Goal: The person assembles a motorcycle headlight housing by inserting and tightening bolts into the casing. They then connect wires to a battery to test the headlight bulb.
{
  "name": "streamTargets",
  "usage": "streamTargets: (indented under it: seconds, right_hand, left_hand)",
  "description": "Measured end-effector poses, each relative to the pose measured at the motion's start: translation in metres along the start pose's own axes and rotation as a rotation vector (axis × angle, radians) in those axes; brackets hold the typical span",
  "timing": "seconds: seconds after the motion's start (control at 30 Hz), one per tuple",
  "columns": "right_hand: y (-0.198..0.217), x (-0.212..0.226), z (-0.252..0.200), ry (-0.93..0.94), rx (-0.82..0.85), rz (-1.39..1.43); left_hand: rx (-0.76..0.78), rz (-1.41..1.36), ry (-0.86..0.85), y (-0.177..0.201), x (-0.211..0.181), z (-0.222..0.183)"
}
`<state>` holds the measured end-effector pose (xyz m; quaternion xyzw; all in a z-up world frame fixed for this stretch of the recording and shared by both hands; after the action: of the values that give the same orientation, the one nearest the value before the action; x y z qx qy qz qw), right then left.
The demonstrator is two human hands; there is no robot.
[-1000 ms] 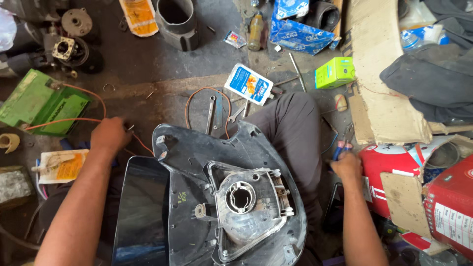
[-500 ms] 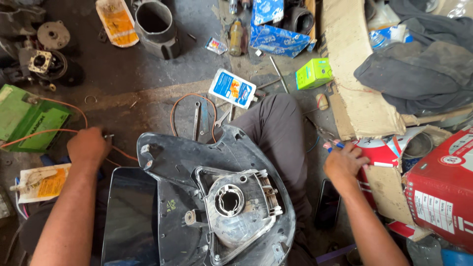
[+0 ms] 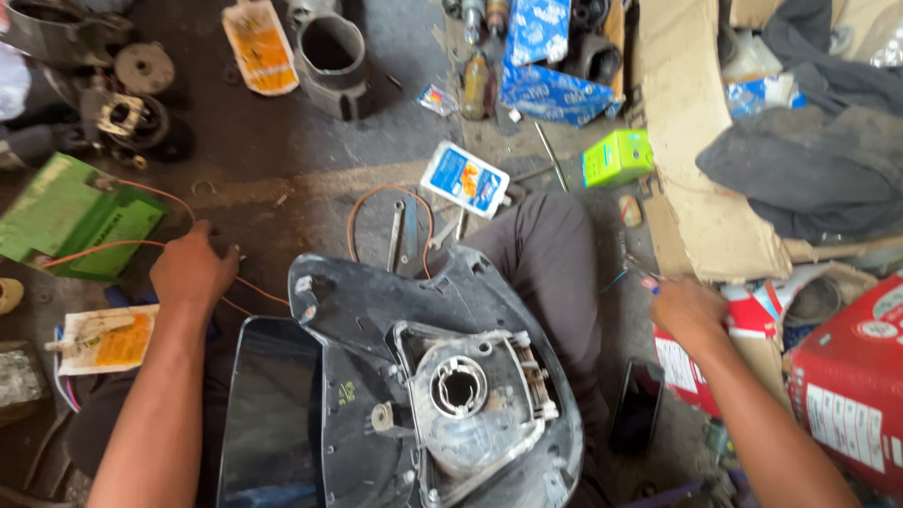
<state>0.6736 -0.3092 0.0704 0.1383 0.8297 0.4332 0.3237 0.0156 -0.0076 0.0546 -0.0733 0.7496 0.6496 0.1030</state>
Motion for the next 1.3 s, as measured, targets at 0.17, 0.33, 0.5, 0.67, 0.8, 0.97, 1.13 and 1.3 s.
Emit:
streamTargets:
  seconds: [0.17,0.33,0.5,0.67,0.8,0.97,1.13,1.3]
  right_hand:
    - [0.042,-0.027,-0.07,-0.01,-0.039,0.693]
    - [0.111,0.009,-0.111,0.498,-0.149,1.295]
    - [0.191,0.116,-0.127,0.846,-0.027,1.422]
    - [0.242,0.199,-0.145,1.097,-0.122,1.216]
    - [0.266,0.248,-0.145,1.046,0.188,1.251]
    - [0.285,0.294,-0.153,1.051,0.242,1.099]
    - [0.288,0.315,-0.16,0.906,0.418,1.173]
    - [0.303,0.333,-0.164,0.909,0.759,1.372]
  left_hand:
    - [-0.191,-0.624,-0.068,0.089,-0.056,-0.04]
    - [-0.326,-0.721,-0.591,0.171,-0.159,-0.092]
    - [-0.205,-0.885,-0.78,0.217,-0.237,-0.117]
    - [-0.344,-0.921,-0.659,0.218,-0.213,-0.114]
    - [-0.486,-0.909,-0.616,0.207,-0.173,-0.096]
    - [-0.508,-0.741,-0.547,0.185,-0.133,-0.074]
    - [-0.394,-0.995,-0.505,0.159,-0.102,-0.045]
    - [0.597,-1.679,-0.574,0.132,-0.048,-0.016]
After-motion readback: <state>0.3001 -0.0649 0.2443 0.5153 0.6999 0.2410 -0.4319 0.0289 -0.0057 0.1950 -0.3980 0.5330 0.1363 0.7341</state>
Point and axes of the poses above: each hand's wrist, its own z-axis towards the middle knuckle, its own y-axis out of the back of the hand, x = y × z, the point moved 1 cm from there along z, towards the middle knuckle
